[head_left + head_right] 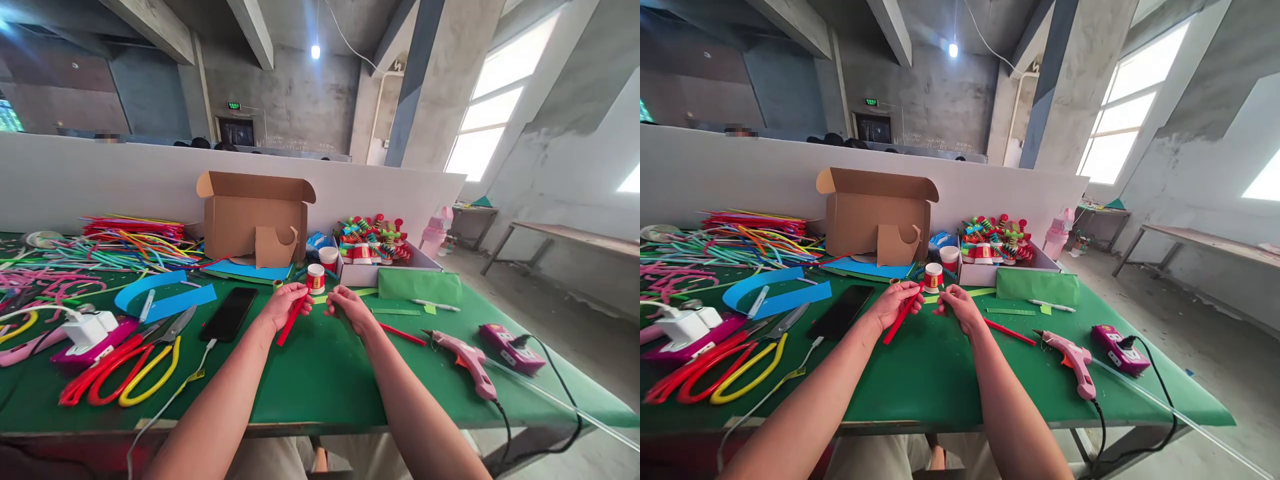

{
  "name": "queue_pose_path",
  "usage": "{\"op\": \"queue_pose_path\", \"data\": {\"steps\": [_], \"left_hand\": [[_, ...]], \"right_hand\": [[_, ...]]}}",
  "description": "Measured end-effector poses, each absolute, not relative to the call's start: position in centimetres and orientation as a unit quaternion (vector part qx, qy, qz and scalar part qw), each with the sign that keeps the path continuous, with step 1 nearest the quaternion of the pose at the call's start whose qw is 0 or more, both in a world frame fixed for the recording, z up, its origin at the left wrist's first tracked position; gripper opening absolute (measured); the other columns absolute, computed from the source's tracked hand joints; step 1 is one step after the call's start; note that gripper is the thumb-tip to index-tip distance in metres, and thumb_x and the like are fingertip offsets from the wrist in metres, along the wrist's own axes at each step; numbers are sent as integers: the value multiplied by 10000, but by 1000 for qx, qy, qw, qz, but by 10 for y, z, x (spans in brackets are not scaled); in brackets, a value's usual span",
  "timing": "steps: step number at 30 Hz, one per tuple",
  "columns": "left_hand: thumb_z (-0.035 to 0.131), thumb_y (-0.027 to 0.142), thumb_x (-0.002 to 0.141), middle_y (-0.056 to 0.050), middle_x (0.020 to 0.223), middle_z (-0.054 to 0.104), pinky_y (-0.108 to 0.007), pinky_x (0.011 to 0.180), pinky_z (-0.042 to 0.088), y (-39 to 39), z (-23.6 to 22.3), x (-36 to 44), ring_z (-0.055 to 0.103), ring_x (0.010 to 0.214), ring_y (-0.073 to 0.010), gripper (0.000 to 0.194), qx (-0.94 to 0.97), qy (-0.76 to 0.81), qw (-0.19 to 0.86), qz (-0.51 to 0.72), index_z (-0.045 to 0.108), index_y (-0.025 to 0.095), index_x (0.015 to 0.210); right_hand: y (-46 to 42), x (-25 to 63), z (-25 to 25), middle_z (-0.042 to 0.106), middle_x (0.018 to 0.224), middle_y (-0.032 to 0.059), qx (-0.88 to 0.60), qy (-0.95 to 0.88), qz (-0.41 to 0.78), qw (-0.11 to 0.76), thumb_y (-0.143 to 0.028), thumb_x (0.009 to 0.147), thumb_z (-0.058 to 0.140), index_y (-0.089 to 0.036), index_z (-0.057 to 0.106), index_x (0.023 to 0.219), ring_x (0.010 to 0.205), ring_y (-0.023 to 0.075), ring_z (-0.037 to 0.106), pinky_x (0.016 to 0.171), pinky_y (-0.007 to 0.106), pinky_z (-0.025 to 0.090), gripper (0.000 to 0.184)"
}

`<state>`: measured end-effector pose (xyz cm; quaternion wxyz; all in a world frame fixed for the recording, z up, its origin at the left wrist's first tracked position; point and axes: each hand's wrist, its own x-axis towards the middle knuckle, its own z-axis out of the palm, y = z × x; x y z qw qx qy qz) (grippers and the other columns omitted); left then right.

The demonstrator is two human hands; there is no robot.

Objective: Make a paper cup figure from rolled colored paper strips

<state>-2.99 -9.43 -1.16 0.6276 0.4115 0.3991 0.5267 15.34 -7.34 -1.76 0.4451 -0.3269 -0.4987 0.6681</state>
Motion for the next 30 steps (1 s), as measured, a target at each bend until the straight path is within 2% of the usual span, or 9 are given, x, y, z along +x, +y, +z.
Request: {"op": "queue_pose_path", "data": {"steps": [2, 5, 9, 12, 15, 19, 21, 26, 30], "left_hand": [[701, 230, 820, -29, 620, 690, -210, 477, 496, -95, -12, -29, 631, 483, -120, 132, 426, 401, 624, 518, 609, 136, 836], [705, 250, 815, -30, 626, 693, -215, 484, 499, -96, -13, -28, 636, 491, -125, 149, 440, 405, 621, 507, 608, 140, 842], [700, 245, 814, -23, 617, 688, -213, 482, 495, -98, -12, -27, 632, 489, -123, 138, 439, 418, 618, 500, 611, 144, 842], [695, 240, 815, -23, 618, 691, -216, 486, 497, -98, -12, -28, 632, 490, -125, 130, 435, 426, 617, 499, 605, 147, 833], [690, 218, 814, -25, 607, 690, -213, 478, 493, -98, -11, -28, 625, 474, -122, 117, 431, 434, 613, 499, 598, 146, 811], [661, 166, 822, -25, 595, 691, -205, 466, 490, -98, -10, -26, 624, 464, -123, 68, 416, 443, 615, 502, 599, 144, 806], [650, 145, 822, -24, 589, 691, -203, 462, 489, -99, -10, -26, 620, 457, -122, 50, 410, 447, 619, 499, 602, 142, 806], [673, 127, 797, -34, 610, 705, -203, 468, 496, -99, -13, -28, 627, 470, -124, 63, 406, 458, 609, 505, 620, 134, 830], [683, 135, 786, -49, 658, 727, -211, 476, 507, -98, -16, -30, 627, 478, -123, 81, 414, 461, 608, 497, 629, 131, 846]], "right_hand": [[-77, 157, -19, 613, 598, -65, -318, -483, 683, 447, -451, 509, 890, -212, 496, 709, 467, 67, 502, 512, 231, 503, 502], [-81, 162, -19, 658, 667, -28, -318, -475, 683, 454, -485, 551, 867, -201, 515, 710, 468, 59, 479, 411, 182, 392, 480], [-81, 165, -17, 690, 696, 0, -331, -460, 671, 478, -503, 589, 838, -202, 528, 724, 465, 61, 463, 378, 177, 308, 452], [-78, 169, -16, 712, 719, 4, -332, -444, 662, 504, -470, 610, 833, -209, 536, 758, 451, 62, 458, 382, 184, 309, 422], [-75, 174, -11, 737, 781, 11, -309, -432, 651, 542, -426, 627, 834, -216, 556, 826, 471, 71, 494, 408, 193, 358, 402], [-75, 174, -7, 744, 839, 29, -280, -431, 630, 582, -441, 666, 811, -226, 512, 772, 536, 96, 562, 454, 208, 412, 384], [-80, 170, -6, 735, 807, 18, -274, -452, 625, 575, -484, 665, 802, -233, 475, 754, 522, 101, 563, 443, 207, 389, 421], [-94, 154, -10, 675, 692, -37, -239, -550, 629, 495, -603, 660, 756, -248, 436, 785, 467, 90, 510, 427, 200, 312, 494], [-96, 149, -12, 651, 653, -44, -220, -580, 633, 463, -599, 670, 750, -232, 451, 782, 454, 61, 369, 443, 204, 228, 487]]}}
